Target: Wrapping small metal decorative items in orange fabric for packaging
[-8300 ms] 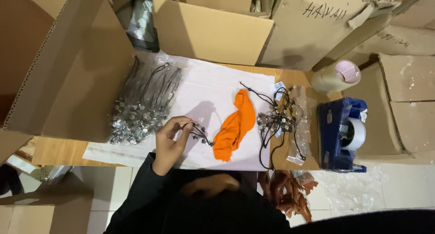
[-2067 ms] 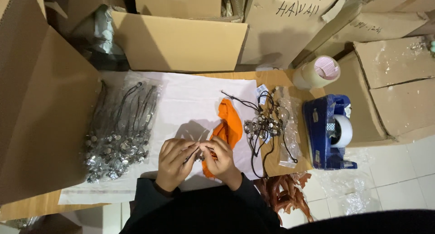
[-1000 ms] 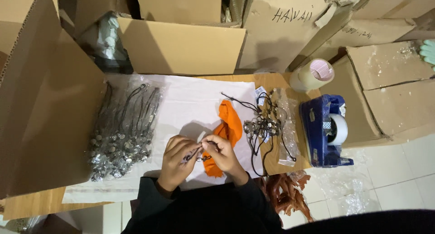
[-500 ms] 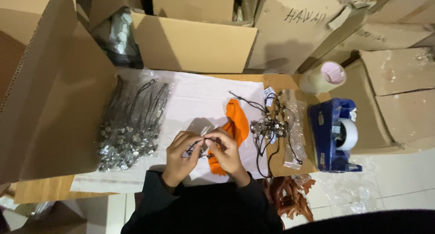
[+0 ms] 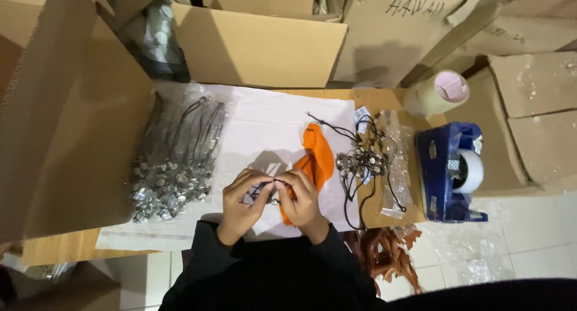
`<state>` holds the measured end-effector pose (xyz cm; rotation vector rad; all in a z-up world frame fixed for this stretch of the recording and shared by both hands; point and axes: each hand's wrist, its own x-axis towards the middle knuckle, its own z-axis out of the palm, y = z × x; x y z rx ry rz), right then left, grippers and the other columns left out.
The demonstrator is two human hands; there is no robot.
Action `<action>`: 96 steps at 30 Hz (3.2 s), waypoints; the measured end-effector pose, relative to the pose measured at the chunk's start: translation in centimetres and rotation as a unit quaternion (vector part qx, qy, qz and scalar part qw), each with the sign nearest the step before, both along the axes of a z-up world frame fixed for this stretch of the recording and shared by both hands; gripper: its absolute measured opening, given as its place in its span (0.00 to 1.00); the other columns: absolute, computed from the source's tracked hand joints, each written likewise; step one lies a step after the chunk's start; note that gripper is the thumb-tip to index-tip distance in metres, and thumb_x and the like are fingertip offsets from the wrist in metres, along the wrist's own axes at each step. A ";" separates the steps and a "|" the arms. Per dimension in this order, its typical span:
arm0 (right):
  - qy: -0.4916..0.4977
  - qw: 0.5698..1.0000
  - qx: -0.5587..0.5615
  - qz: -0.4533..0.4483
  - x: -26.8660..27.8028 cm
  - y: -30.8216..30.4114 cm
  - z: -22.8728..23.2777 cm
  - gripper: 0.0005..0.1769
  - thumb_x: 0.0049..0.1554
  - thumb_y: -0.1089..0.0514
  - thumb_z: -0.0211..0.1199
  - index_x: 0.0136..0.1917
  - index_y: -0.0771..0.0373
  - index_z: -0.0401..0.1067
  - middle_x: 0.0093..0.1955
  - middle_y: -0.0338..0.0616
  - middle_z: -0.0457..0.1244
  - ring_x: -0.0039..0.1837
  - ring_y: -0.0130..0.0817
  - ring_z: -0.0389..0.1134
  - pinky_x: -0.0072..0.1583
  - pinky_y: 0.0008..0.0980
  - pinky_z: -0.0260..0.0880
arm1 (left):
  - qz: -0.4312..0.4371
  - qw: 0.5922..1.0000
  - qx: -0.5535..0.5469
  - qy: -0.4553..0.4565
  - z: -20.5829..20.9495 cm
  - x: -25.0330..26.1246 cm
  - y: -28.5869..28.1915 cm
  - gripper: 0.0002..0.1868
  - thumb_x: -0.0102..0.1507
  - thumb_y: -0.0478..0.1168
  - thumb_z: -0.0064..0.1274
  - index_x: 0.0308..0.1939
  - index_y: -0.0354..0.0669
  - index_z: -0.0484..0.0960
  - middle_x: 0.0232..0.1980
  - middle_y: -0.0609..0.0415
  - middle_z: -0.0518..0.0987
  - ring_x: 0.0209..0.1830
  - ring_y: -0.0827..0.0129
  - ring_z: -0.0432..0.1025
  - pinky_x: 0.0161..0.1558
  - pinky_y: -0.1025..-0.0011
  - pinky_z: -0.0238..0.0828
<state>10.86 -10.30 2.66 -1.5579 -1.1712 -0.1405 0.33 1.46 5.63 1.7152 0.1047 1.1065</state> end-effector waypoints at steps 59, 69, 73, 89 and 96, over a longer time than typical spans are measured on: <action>-0.146 0.987 0.010 -0.061 0.1 -0.6 0.0 0.05 0.61 0.61 0.62 0.47 0.62 0.77 0.43 0.48 0.63 0.41 0.47 0.67 0.43 0.40 0.72 | -0.024 0.997 -0.041 0.053 -1.0 -0.2 -0.2 0.04 0.64 0.27 0.55 0.41 0.34 0.84 0.33 0.47 0.80 0.34 0.57 0.74 0.39 0.63 0.69; -0.081 0.996 0.008 -0.041 -0.7 -1.9 1.1 0.07 0.62 0.61 0.61 0.52 0.64 0.77 0.41 0.45 0.65 0.41 0.44 0.69 0.45 0.39 0.73 | -0.033 0.997 -0.043 0.054 -1.2 0.0 -0.5 0.05 0.60 0.27 0.62 0.40 0.34 0.85 0.32 0.47 0.81 0.31 0.59 0.75 0.37 0.65 0.71; -0.015 0.999 0.012 -0.044 -0.3 -2.3 0.0 0.06 0.61 0.67 0.60 0.51 0.65 0.76 0.41 0.46 0.65 0.41 0.46 0.70 0.43 0.40 0.72 | -0.009 0.995 -0.075 0.064 -1.8 -0.3 -0.5 0.04 0.62 0.27 0.60 0.40 0.34 0.85 0.31 0.47 0.82 0.31 0.64 0.75 0.39 0.65 0.72; 0.123 0.963 0.092 -0.220 4.3 -9.3 1.5 0.20 0.62 0.70 0.63 0.65 0.69 0.64 0.48 0.44 0.60 0.48 0.34 0.67 0.48 0.33 0.70 | 0.131 0.957 -0.258 -0.033 -2.5 -1.8 -0.1 0.06 0.69 0.27 0.51 0.49 0.29 0.77 0.39 0.43 0.82 0.36 0.66 0.76 0.45 0.67 0.74; 0.166 0.949 0.101 -0.250 5.7 -11.6 1.8 0.14 0.65 0.68 0.61 0.63 0.69 0.65 0.43 0.49 0.65 0.38 0.31 0.69 0.40 0.26 0.72 | 0.253 0.942 -0.214 -0.051 -1.4 -5.2 2.9 0.08 0.68 0.28 0.57 0.50 0.32 0.77 0.43 0.42 0.81 0.40 0.63 0.77 0.45 0.67 0.76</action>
